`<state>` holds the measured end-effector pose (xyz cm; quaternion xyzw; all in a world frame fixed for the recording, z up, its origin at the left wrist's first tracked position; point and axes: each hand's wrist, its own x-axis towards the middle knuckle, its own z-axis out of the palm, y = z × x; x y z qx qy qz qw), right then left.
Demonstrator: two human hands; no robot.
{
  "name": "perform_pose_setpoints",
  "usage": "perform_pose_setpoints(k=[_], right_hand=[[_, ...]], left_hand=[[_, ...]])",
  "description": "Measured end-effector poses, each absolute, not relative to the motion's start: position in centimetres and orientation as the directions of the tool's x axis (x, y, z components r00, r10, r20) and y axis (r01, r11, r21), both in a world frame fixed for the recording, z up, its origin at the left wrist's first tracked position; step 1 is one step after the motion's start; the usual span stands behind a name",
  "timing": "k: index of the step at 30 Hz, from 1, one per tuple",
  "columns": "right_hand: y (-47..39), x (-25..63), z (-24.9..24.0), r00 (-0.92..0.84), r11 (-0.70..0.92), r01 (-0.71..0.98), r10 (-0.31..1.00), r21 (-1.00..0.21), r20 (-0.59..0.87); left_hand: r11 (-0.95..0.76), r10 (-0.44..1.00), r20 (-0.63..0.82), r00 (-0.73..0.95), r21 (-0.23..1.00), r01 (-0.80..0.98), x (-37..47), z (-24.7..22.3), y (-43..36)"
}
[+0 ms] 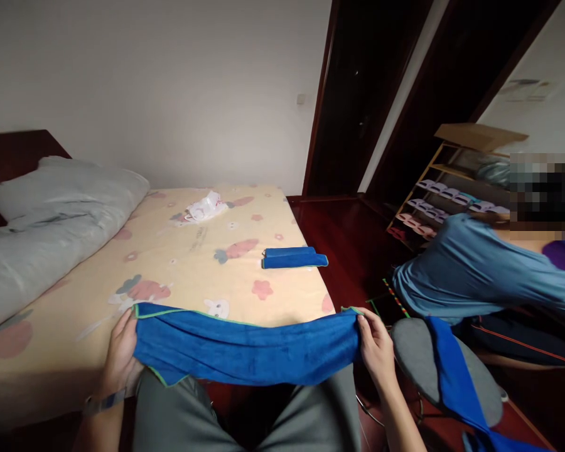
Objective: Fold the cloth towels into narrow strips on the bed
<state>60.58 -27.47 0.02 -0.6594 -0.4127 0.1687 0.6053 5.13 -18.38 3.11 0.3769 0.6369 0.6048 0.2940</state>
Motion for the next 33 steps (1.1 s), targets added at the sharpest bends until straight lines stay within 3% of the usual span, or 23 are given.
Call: perform_pose_setpoints(k=[4, 8, 11, 14, 18, 19, 24, 29, 33], right_hand=[[-22.3, 60.9, 1.1, 0.569, 0.132, 0.358, 0.754, -0.924, 0.328], [-14.1, 59.7, -0.1, 0.528, 0.149, 0.382, 0.775, -0.912, 0.348], [-10.2, 58.0, -3.7, 0.496, -0.068, 0.402, 0.855, -0.913, 0.155], [-10.8, 56.8, -8.9, 0.487, -0.353, 0.434, 0.866, -0.829, -0.114], [-16.3, 56.4, -15.2, 0.455, -0.398, 0.591, 0.883, -0.701, -0.118], [-17.8, 56.4, -16.1, 0.465, -0.413, 0.611, 0.878, -0.675, -0.117], [-22.0, 56.8, -16.7, 0.498, -0.495, 0.541, 0.84, -0.68, -0.215], [-22.8, 58.4, -15.1, 0.534, -0.418, 0.429, 0.832, -0.8, -0.149], [-24.7, 60.3, -15.7, 0.473, -0.407, 0.418, 0.861, -0.812, -0.188]], left_hand=[[-0.084, 0.854, 0.131, -0.504, 0.99, 0.116, 3.2, 3.6, -12.5], [-0.021, 0.82, 0.209, -0.534, 0.942, 0.335, 3.3, 2.3, -5.8], [0.169, 0.845, 0.147, -0.514, 0.839, 0.518, 4.9, -1.1, -5.0], [0.261, 0.852, 0.083, -0.517, 0.789, 0.556, 6.3, -6.5, -9.1], [0.318, 0.818, 0.247, -0.52, 0.56, 0.765, 6.6, -13.2, -16.8], [0.332, 0.826, 0.228, -0.516, 0.543, 0.771, 6.4, -14.2, -18.2], [0.429, 0.842, -0.003, -0.54, 0.611, 0.665, 5.3, -14.7, -20.1], [0.272, 0.843, 0.104, -0.527, 0.764, 0.585, 3.2, -14.6, -19.4], [0.272, 0.872, 0.081, -0.483, 0.74, 0.616, 0.6, -14.8, -20.0]])
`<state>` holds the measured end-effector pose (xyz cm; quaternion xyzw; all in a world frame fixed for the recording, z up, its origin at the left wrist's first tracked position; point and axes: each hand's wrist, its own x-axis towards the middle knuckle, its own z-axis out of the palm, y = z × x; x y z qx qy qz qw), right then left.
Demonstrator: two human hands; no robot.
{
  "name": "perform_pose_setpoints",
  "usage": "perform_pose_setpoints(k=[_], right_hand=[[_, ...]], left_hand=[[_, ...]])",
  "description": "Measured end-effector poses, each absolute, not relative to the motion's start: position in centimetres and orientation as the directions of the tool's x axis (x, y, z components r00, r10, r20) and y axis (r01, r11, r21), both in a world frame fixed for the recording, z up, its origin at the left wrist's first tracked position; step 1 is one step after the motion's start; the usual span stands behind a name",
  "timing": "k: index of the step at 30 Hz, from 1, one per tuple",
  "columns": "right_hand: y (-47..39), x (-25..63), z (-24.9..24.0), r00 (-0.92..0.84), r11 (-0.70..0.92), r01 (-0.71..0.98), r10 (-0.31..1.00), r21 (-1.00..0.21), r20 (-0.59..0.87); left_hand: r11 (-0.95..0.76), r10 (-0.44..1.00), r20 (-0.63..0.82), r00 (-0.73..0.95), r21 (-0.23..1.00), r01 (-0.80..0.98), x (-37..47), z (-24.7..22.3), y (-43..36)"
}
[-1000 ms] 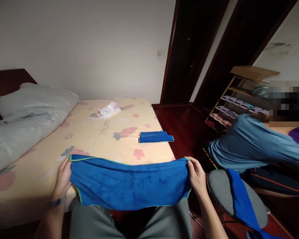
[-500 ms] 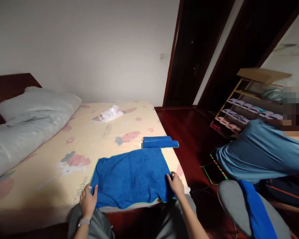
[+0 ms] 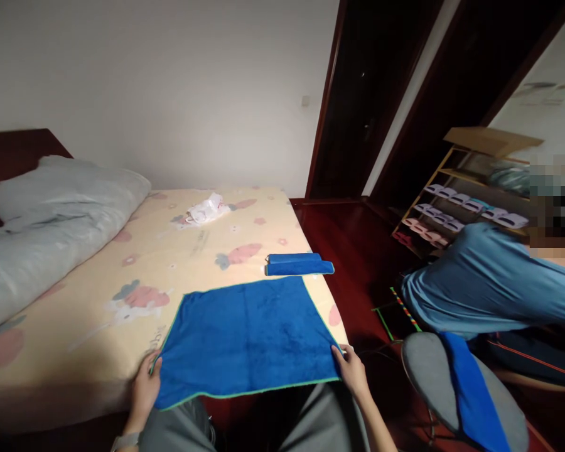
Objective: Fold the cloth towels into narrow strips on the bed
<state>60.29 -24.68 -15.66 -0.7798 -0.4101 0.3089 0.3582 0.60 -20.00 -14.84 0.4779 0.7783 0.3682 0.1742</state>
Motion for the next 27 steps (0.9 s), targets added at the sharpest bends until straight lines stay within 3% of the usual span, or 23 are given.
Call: perform_pose_setpoints(k=[3, 6, 9, 14, 19, 23, 27], right_hand=[[-25.5, 61.5, -16.2, 0.38, -0.437, 0.505, 0.887, -0.744, -0.262], [-22.9, 61.9, -15.4, 0.353, -0.367, 0.63, 0.92, -0.685, -0.169], [-16.2, 61.1, -13.7, 0.344, -0.313, 0.638, 0.933, -0.703, -0.103], [-3.5, 59.0, -12.8, 0.388, -0.364, 0.64, 0.913, -0.677, -0.125], [1.9, 58.3, -14.8, 0.373, -0.353, 0.66, 0.92, -0.663, -0.119], [1.4, 59.5, -15.1, 0.373, -0.263, 0.665, 0.928, -0.699, 0.006], [-0.4, 61.7, -13.3, 0.363, -0.124, 0.649, 0.917, -0.751, 0.162]], left_hand=[[0.191, 0.938, 0.119, -0.327, 0.611, 0.768, -1.4, -14.6, -19.3], [0.117, 0.945, 0.219, -0.241, 0.465, 0.878, -2.4, -13.9, -15.7], [0.124, 0.947, 0.223, -0.231, 0.408, 0.905, -1.4, -13.3, -9.4], [0.242, 0.949, 0.073, -0.306, 0.45, 0.859, 2.7, -13.5, 0.3], [0.308, 0.94, 0.008, -0.34, 0.406, 0.861, 3.8, -14.8, 3.5], [0.203, 0.945, 0.171, -0.279, 0.362, 0.91, 2.6, -15.1, 3.9], [0.015, 0.999, 0.025, -0.034, 0.54, 0.842, 1.4, -14.5, 5.0]])
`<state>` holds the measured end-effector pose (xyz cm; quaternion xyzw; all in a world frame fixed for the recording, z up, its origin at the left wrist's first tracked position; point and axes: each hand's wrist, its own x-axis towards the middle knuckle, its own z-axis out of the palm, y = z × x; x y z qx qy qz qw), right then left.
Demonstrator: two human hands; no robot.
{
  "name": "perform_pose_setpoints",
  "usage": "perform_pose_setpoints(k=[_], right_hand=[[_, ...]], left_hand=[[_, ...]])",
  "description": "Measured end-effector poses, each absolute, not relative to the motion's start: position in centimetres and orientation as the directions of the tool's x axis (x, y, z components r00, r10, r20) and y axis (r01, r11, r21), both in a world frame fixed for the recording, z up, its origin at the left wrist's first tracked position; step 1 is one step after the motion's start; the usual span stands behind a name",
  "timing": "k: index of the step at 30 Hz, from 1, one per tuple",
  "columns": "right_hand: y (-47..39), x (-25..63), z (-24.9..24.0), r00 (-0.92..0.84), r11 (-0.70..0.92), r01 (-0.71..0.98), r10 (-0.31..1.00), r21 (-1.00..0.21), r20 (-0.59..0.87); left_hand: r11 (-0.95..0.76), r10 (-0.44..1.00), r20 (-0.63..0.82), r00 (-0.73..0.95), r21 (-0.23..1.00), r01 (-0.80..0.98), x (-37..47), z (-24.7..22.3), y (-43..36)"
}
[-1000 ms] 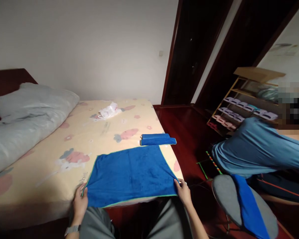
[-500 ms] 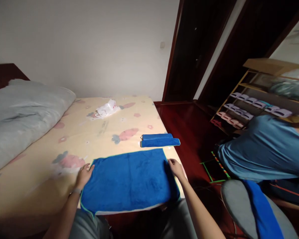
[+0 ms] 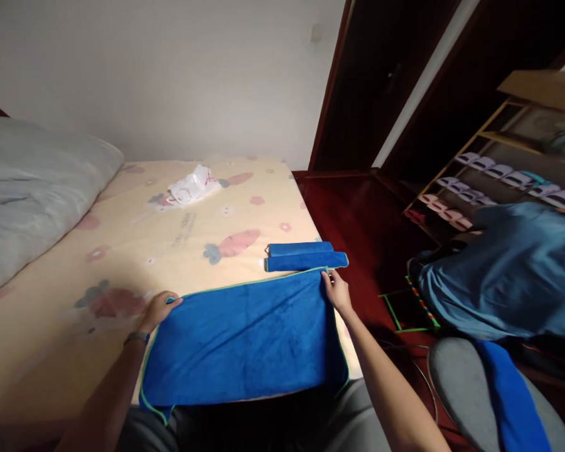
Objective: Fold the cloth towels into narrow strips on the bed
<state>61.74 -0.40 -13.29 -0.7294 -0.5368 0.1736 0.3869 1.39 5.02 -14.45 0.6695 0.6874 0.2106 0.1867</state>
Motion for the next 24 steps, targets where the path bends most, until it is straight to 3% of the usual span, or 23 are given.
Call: perform_pose_setpoints(k=[2, 6, 8, 12, 15, 20, 24], right_hand=[[-0.9, 62.8, -12.1, 0.351, -0.118, 0.673, 0.92, -0.73, 0.175], [0.1, 64.3, -10.6, 0.376, -0.166, 0.727, 0.908, -0.666, 0.185], [1.3, 64.4, -10.6, 0.428, -0.24, 0.728, 0.891, -0.642, 0.153], [3.1, 63.1, -12.1, 0.503, -0.397, 0.695, 0.864, -0.6, 0.01], [2.0, 61.7, -13.5, 0.499, -0.443, 0.665, 0.863, -0.601, -0.084], [-6.7, 61.3, -15.1, 0.463, -0.438, 0.66, 0.877, -0.61, -0.128], [-17.2, 61.3, -16.5, 0.475, -0.507, 0.65, 0.852, -0.566, -0.218]], left_hand=[[0.002, 1.0, -0.019, 0.012, 0.615, 0.789, 1.1, -13.7, 6.1], [0.044, 0.991, 0.066, -0.119, 0.672, 0.739, 1.9, -11.6, 8.5], [0.025, 0.979, 0.142, -0.143, 0.621, 0.783, 2.9, -10.8, 9.4], [-0.039, 0.968, 0.243, -0.059, 0.383, 0.923, 5.3, -11.2, 9.0], [0.056, 0.95, 0.286, -0.128, 0.248, 0.967, 6.4, -12.9, 6.0], [-0.031, 0.916, 0.396, -0.066, 0.233, 0.972, 5.6, -15.0, -4.3], [-0.036, 0.941, 0.338, -0.028, 0.183, 0.982, 3.3, -15.7, -15.2]])
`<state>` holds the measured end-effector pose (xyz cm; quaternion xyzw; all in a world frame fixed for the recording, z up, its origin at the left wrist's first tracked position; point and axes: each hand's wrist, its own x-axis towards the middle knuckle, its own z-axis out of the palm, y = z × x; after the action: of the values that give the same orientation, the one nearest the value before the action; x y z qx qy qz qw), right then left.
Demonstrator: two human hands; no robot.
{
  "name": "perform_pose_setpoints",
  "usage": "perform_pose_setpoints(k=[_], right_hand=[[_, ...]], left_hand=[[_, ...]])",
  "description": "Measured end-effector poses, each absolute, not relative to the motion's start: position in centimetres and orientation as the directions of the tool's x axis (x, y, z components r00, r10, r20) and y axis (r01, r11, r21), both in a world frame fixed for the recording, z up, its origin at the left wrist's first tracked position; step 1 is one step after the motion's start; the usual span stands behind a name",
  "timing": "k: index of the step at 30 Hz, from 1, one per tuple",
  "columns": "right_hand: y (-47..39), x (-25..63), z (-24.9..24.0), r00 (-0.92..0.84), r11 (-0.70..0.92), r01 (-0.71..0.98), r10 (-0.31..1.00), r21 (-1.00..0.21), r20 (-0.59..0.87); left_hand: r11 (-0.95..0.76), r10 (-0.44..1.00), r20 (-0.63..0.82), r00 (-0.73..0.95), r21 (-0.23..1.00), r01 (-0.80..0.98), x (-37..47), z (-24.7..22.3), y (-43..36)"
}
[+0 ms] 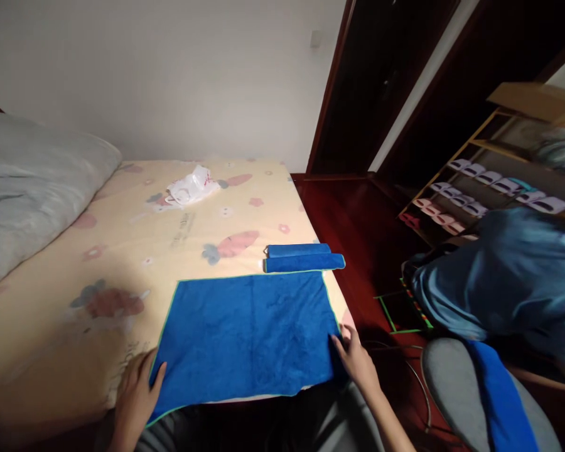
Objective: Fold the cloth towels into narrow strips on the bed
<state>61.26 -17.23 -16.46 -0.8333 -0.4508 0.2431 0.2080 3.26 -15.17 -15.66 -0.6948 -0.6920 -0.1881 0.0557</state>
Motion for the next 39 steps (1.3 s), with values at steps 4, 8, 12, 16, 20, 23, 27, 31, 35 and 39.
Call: perform_pose_setpoints(k=[4, 8, 12, 16, 20, 23, 27, 31, 35, 39], right_hand=[[-23.5, 60.0, -17.8, 0.415, -0.493, 0.601, 0.865, -0.629, -0.282], [-24.1, 59.3, -17.9, 0.428, -0.425, 0.485, 0.877, -0.764, -0.216], [-23.8, 60.7, -16.6, 0.511, -0.367, 0.393, 0.849, -0.843, -0.131], [-25.1, 62.1, -15.8, 0.47, -0.301, 0.332, 0.874, -0.894, -0.12], [-26.2, 62.3, -16.6, 0.489, -0.301, 0.306, 0.864, -0.903, -0.122], [-26.4, 62.3, -17.3, 0.512, -0.322, 0.357, 0.853, -0.877, -0.105], [-26.4, 62.7, -17.6, 0.466, -0.283, 0.461, 0.884, -0.841, -0.042], [-27.0, 63.4, -17.8, 0.408, -0.267, 0.487, 0.911, -0.832, -0.053], [-27.0, 64.4, -17.2, 0.421, -0.293, 0.511, 0.905, -0.808, -0.062], [-22.1, 65.0, -14.8, 0.485, -0.298, 0.559, 0.874, -0.773, 0.014]], left_hand=[[0.118, 0.957, 0.255, -0.137, 0.089, 0.989, 1.3, -16.0, -22.5], [0.221, 0.966, 0.128, -0.223, 0.031, 0.975, 0.9, -15.7, -23.4], [0.161, 0.984, 0.073, -0.162, 0.011, 0.987, 1.9, -15.1, -22.3], [0.076, 0.994, 0.073, -0.078, 0.035, 0.997, 2.9, -14.9, -22.4], [0.119, 0.985, 0.126, -0.117, -0.01, 0.993, 3.1, -14.5, -22.6], [0.137, 0.961, 0.244, -0.129, -0.013, 0.991, 4.1, -14.2, -22.2], [-0.126, 0.952, 0.302, 0.058, 0.213, 0.969, 11.2, -13.3, -21.7], [-0.483, 0.876, 0.209, 0.435, 0.406, 0.776, 25.2, -12.5, -22.0], [-0.677, 0.713, 0.171, 0.68, 0.423, 0.603, 39.5, -13.2, -21.7], [-0.79, 0.59, 0.105, 0.801, 0.278, 0.546, 49.3, -14.8, -19.8]])
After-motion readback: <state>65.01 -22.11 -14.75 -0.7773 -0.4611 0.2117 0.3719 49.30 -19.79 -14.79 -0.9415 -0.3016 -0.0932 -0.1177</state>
